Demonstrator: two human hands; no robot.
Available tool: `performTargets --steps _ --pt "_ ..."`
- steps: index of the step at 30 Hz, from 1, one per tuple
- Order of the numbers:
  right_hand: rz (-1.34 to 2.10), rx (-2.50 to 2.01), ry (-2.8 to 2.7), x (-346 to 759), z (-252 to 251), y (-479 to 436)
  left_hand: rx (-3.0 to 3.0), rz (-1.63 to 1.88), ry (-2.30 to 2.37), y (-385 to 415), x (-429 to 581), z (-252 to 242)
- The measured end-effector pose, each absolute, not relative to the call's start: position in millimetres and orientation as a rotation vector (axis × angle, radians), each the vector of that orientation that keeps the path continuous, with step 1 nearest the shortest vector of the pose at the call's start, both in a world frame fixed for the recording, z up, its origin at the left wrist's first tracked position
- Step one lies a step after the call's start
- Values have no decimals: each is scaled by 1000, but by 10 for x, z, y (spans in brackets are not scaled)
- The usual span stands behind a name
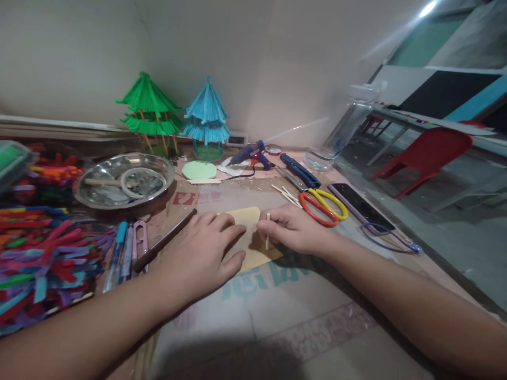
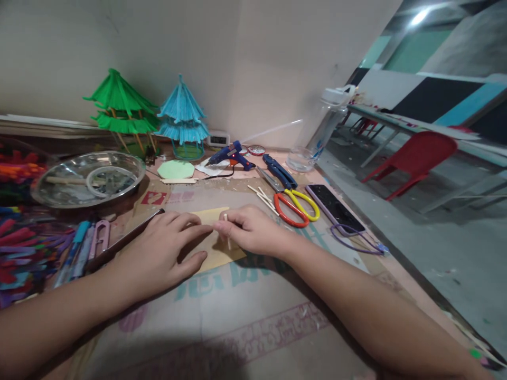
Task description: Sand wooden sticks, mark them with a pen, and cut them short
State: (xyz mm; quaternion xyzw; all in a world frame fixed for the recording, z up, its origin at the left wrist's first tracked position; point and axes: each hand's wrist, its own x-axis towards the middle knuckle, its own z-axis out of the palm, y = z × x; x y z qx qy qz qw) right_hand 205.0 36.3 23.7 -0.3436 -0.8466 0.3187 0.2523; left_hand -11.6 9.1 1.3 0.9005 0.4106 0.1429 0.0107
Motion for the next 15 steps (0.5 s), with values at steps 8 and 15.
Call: performTargets --steps 8,15 --pt "709 -928 -2496 2047 216 339 2733 432 1292 75 -86 28" --pt "716 -833 -2540 1994 220 281 2743 389 1284 55 -79 57"
